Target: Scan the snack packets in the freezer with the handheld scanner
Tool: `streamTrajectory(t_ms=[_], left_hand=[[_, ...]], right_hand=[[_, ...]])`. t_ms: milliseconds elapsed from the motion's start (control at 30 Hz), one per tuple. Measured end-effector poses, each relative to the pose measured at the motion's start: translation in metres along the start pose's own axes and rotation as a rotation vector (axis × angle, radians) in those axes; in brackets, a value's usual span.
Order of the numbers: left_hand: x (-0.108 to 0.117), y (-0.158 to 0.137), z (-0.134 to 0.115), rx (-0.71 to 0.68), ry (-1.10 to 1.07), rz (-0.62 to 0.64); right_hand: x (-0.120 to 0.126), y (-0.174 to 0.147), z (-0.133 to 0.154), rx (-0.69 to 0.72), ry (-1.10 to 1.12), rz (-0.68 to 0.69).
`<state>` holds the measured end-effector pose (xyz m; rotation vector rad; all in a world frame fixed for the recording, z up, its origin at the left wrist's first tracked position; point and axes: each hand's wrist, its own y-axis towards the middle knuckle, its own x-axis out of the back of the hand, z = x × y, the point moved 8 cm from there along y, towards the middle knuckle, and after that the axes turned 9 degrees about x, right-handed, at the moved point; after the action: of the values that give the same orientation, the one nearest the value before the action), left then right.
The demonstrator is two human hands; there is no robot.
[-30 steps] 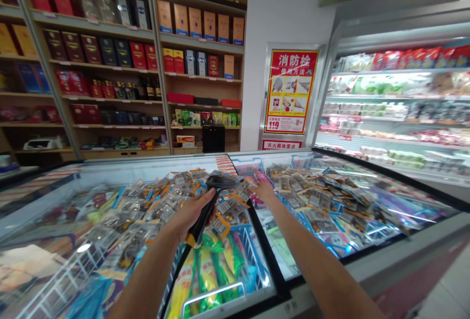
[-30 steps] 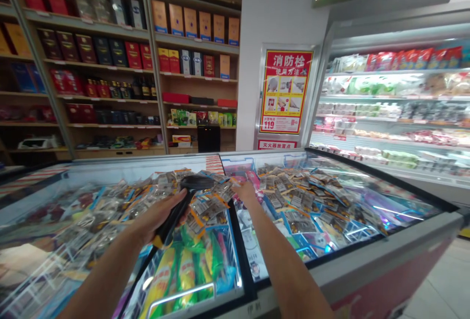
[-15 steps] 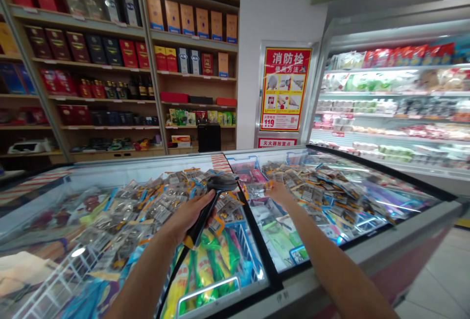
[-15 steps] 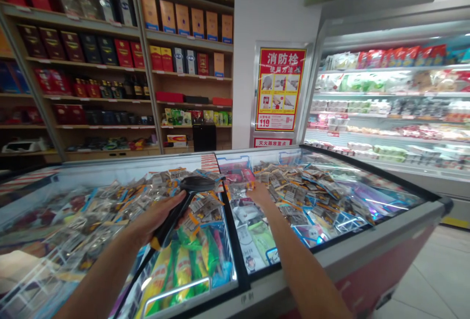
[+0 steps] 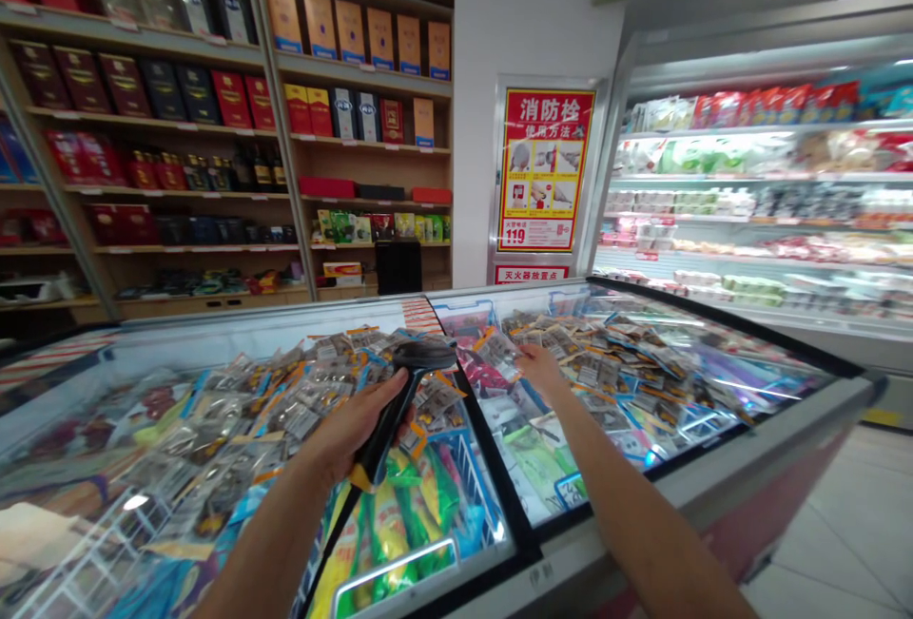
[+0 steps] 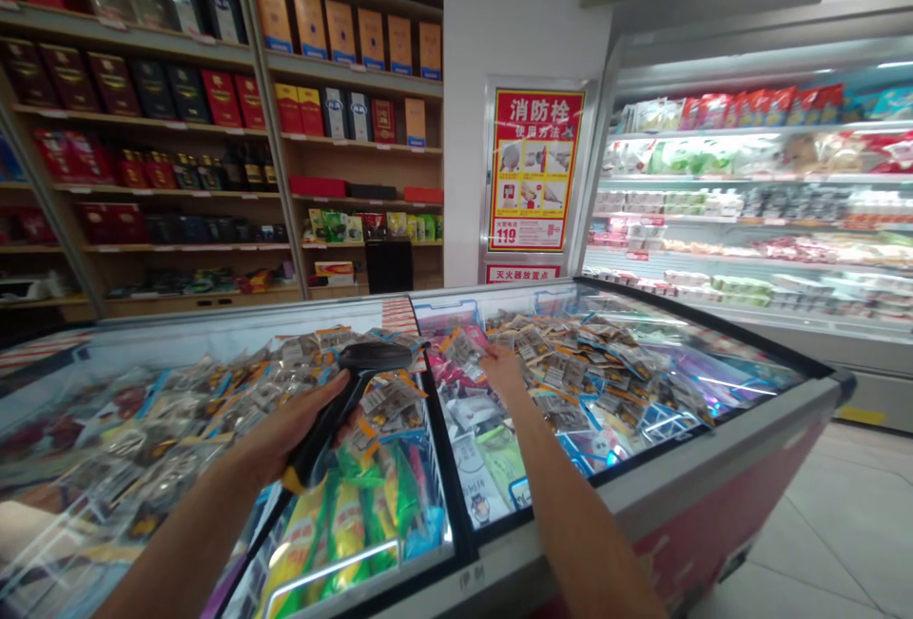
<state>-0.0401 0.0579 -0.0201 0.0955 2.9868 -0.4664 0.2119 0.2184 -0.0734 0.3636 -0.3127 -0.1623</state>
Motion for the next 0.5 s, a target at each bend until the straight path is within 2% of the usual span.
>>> streamTrajectory(t_ms=[100,233,500], left_hand=[[-0.004,0.003,0.004,0.022,-0.077,0.061],[-0.015,0.001,0.007,0.06,-0.145,0.155],[-0.02,-0.004,0.003,0.089,-0.263,0.215]], right_hand=[[0.001,-0.001,-0.013,-0.091,0.251,-0.11],[-0.002,-0.005,-0.021,-0.192,0.426,-0.171],[-0.001,-0.013,-0.014,-0.277,0.478,-0.15]])
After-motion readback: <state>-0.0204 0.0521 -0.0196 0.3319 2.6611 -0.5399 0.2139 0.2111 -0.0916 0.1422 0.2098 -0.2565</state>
